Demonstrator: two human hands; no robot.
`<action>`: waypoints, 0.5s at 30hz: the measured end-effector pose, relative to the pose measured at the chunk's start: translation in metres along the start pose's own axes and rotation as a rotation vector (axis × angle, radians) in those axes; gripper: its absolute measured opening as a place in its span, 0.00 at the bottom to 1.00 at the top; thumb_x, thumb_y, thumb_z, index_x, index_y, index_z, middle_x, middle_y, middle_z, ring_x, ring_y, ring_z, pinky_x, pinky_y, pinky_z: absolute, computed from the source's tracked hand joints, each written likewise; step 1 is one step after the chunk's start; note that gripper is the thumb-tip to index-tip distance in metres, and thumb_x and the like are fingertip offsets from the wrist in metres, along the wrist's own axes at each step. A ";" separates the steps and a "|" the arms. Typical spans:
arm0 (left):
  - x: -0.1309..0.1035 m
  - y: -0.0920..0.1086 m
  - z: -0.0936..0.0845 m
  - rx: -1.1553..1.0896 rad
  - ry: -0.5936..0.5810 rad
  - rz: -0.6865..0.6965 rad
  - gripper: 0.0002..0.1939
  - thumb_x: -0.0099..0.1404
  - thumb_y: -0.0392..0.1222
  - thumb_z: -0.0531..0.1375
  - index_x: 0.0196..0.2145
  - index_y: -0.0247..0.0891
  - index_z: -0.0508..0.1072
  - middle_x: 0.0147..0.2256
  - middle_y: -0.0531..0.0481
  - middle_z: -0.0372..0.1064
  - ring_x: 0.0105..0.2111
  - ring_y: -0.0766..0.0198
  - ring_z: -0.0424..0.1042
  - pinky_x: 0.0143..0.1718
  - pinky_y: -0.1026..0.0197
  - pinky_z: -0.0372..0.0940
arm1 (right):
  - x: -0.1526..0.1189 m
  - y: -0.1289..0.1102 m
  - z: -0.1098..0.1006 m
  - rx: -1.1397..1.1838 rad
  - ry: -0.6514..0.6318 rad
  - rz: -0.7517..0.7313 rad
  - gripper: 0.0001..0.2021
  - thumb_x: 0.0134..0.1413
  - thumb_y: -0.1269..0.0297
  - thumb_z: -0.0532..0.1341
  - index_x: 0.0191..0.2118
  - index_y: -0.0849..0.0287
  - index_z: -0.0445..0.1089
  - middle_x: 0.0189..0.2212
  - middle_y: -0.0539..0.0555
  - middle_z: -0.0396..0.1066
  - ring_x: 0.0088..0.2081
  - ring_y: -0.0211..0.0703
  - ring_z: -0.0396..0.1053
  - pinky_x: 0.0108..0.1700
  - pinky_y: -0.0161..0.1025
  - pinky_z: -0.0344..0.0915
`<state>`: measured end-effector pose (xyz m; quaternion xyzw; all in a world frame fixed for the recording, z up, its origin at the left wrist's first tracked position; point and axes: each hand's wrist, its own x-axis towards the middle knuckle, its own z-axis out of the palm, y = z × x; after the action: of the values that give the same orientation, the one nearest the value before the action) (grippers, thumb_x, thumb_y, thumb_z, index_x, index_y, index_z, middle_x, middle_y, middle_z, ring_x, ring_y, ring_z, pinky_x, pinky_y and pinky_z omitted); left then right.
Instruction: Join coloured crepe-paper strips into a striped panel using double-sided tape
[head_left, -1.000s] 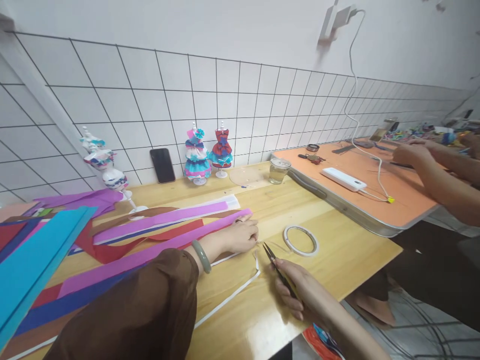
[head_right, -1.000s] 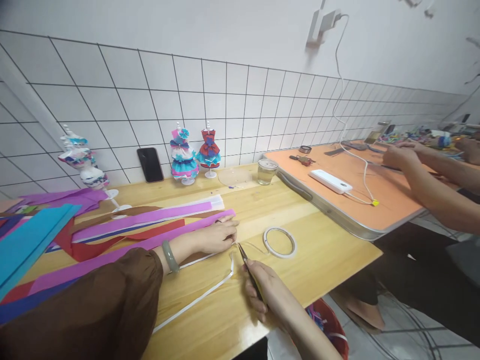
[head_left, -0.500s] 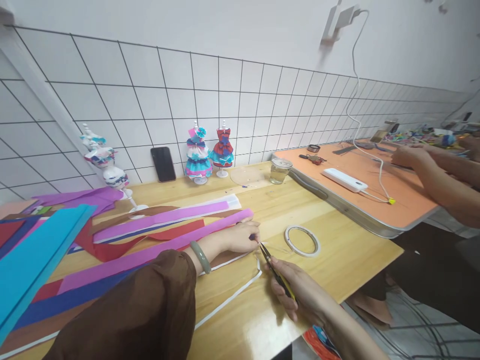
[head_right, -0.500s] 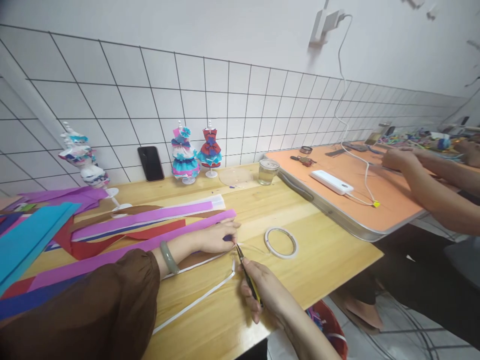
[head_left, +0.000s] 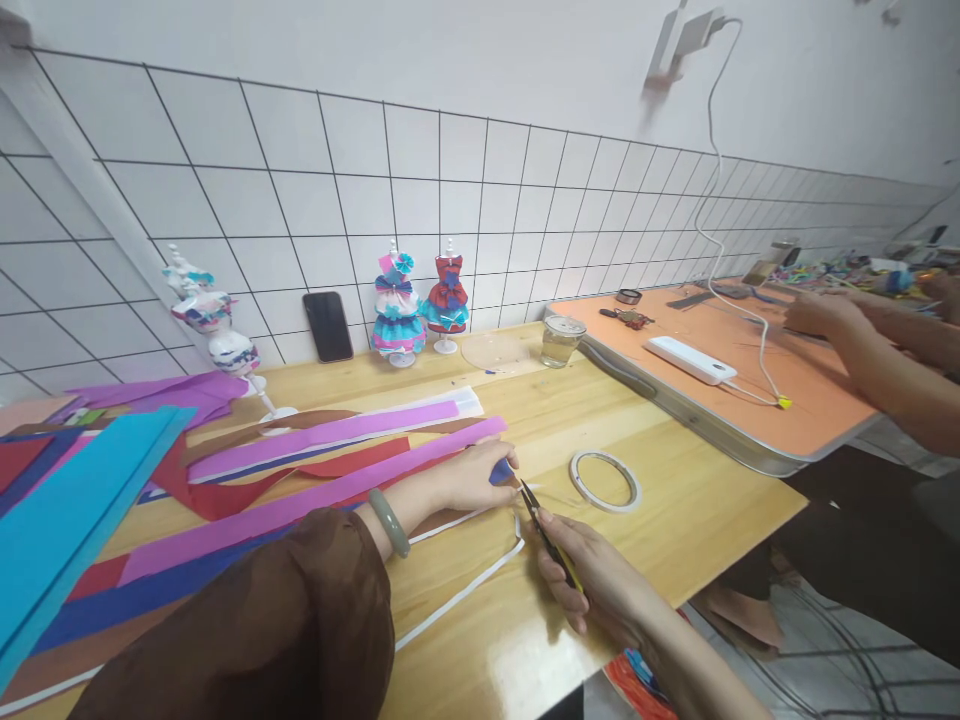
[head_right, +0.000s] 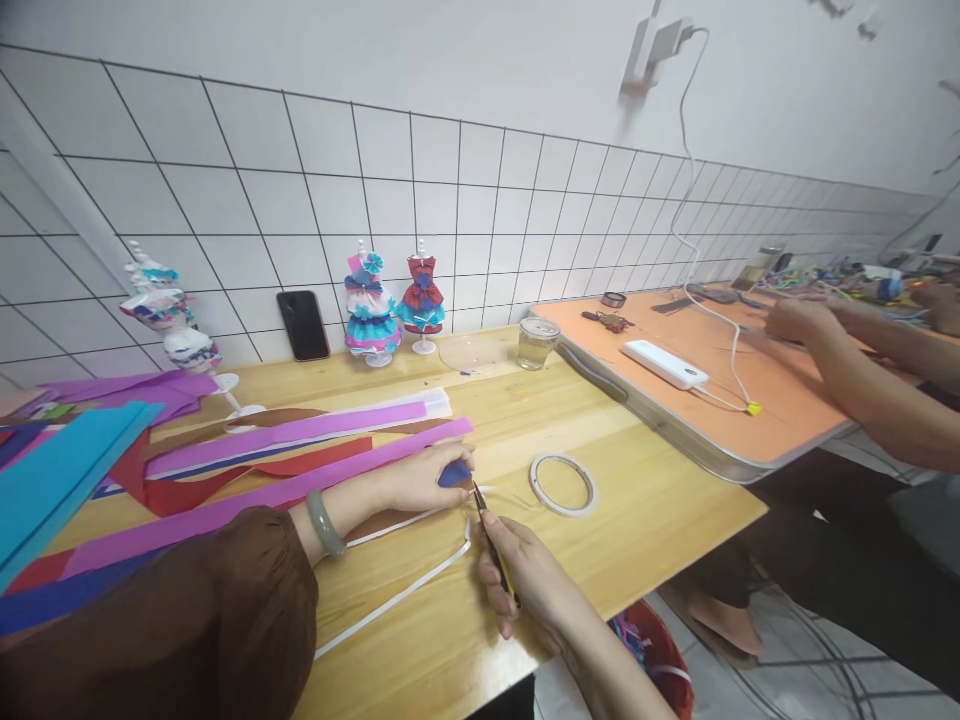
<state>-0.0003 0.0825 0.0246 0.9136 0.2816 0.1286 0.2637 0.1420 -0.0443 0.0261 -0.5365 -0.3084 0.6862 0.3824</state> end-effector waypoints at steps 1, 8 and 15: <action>-0.004 0.002 0.000 0.029 0.031 0.012 0.14 0.55 0.44 0.57 0.40 0.38 0.64 0.43 0.47 0.64 0.45 0.59 0.63 0.45 0.57 0.60 | 0.000 0.000 0.000 0.001 0.002 -0.001 0.16 0.52 0.49 0.53 0.30 0.57 0.54 0.16 0.42 0.56 0.10 0.24 0.45 0.09 0.25 0.52; -0.031 0.018 0.001 0.377 0.192 0.101 0.03 0.58 0.38 0.54 0.30 0.37 0.65 0.44 0.46 0.63 0.53 0.54 0.54 0.51 0.53 0.54 | 0.001 0.000 -0.001 -0.019 0.018 0.004 0.15 0.52 0.49 0.53 0.30 0.58 0.55 0.17 0.42 0.56 0.10 0.24 0.46 0.09 0.25 0.53; -0.039 0.018 0.009 0.607 0.249 0.154 0.09 0.57 0.34 0.54 0.37 0.34 0.69 0.43 0.42 0.64 0.53 0.52 0.54 0.53 0.49 0.51 | 0.002 -0.001 0.005 -0.018 0.040 -0.011 0.17 0.50 0.48 0.55 0.30 0.58 0.56 0.17 0.41 0.54 0.10 0.24 0.45 0.10 0.26 0.54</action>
<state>-0.0208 0.0438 0.0238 0.9463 0.2673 0.1689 -0.0670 0.1370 -0.0422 0.0266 -0.5519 -0.3099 0.6703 0.3873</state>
